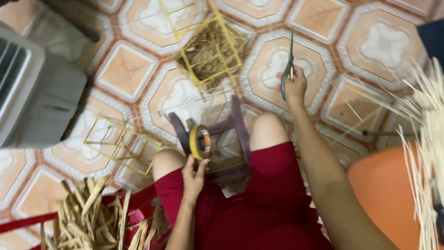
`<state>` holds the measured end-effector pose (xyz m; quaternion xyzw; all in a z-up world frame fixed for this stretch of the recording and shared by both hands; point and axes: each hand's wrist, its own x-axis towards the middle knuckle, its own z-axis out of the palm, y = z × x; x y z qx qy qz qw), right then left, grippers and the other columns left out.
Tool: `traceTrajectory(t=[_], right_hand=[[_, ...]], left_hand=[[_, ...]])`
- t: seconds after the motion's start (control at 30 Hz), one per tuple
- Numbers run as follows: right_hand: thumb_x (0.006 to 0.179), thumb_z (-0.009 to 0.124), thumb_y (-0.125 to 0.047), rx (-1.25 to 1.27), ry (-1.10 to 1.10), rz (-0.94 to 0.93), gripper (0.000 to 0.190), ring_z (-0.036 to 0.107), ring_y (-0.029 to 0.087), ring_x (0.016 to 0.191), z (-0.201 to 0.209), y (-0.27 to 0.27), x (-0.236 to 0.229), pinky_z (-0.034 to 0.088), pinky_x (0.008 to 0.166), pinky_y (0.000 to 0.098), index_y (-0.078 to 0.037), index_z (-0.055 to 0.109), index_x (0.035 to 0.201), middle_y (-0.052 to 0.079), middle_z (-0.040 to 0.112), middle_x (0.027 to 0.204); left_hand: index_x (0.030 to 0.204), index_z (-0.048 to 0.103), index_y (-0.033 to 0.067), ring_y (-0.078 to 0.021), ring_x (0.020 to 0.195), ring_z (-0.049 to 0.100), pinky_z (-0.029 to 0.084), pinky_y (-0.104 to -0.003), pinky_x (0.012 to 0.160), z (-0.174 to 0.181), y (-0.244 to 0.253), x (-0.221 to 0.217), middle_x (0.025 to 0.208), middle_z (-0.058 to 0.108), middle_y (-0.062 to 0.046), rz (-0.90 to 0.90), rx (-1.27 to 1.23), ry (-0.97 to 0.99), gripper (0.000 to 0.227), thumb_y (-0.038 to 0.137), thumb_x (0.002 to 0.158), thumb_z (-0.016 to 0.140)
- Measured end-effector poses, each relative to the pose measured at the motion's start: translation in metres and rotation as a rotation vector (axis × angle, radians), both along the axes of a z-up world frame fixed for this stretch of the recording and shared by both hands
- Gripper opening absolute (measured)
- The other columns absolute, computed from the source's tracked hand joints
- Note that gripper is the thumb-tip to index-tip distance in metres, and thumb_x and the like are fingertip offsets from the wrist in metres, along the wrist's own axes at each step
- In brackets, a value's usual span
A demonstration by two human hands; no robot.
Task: Assembling a small rectangular wooden frame using tape, sticks, and scissors.
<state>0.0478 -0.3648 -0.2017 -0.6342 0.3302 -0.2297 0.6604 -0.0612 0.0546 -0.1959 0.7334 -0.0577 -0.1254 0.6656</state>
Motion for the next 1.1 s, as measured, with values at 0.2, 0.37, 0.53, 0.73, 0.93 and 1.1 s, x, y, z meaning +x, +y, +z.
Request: traceTrajectory(t=[0.2,0.37,0.53,0.73,0.93,1.1], right_hand=[[0.088,0.076,-0.002,-0.519,0.327,-0.335,0.039,0.07,0.023,0.09,-0.035,-0.064,-0.135,0.055,0.082,0.0422,-0.004,0.049,0.116,0.008,0.068,0.096],[0.089,0.07,0.0,-0.403,0.627,-0.44,0.041,0.067,0.023,0.086,-0.059,-0.066,-0.172,0.052,0.077,0.0433,-0.007,0.043,0.12,0.009,0.065,0.096],[0.093,0.065,-0.005,-0.148,0.714,-0.663,0.037,0.068,0.026,0.086,-0.077,-0.027,-0.189,0.058,0.075,0.0451,-0.008,0.04,0.12,0.01,0.056,0.105],[0.089,0.069,-0.004,-0.278,0.58,-0.671,0.061,0.067,0.031,0.087,-0.179,-0.047,-0.212,0.052,0.082,0.047,-0.001,0.028,0.134,0.013,0.064,0.096],[0.102,0.048,-0.006,0.018,0.022,-0.551,0.021,0.063,0.017,0.075,-0.122,-0.072,-0.132,0.054,0.056,0.034,-0.011,0.046,0.123,0.006,0.06,0.092],[0.108,0.042,-0.008,0.009,0.008,-0.354,0.018,0.064,0.01,0.056,-0.063,-0.111,-0.069,0.051,0.047,0.0241,-0.011,0.048,0.124,-0.001,0.065,0.074]], left_hand=[[0.11,0.064,0.0026,-0.0063,0.074,0.059,0.051,-0.021,0.067,0.011,0.004,-0.003,0.084,0.065,0.001,-0.011,-0.007,0.007,0.012,0.005,0.099,0.066],[0.113,0.063,0.0018,-0.0064,0.076,0.06,0.052,-0.022,0.069,0.01,0.004,-0.004,0.089,0.067,0.001,-0.012,0.023,-0.031,0.015,0.005,0.098,0.065],[0.116,0.062,0.0023,-0.0067,0.077,0.06,0.052,-0.022,0.069,0.012,0.004,-0.003,0.091,0.066,0.0,0.016,-0.002,-0.031,0.018,0.006,0.099,0.065],[0.109,0.062,0.002,-0.0074,0.074,0.059,0.051,-0.022,0.067,-0.009,0.013,-0.004,0.086,0.064,0.0,0.049,0.001,-0.043,0.01,0.005,0.1,0.065],[0.109,0.063,0.0029,-0.0064,0.071,0.057,0.049,-0.021,0.065,0.001,0.006,-0.006,0.081,0.062,0.001,0.096,-0.028,-0.025,0.009,0.004,0.1,0.065],[0.113,0.063,0.0038,-0.0055,0.067,0.056,0.047,-0.02,0.06,0.004,0.004,-0.004,0.081,0.061,0.002,0.1,-0.09,-0.019,0.014,0.004,0.099,0.066]])
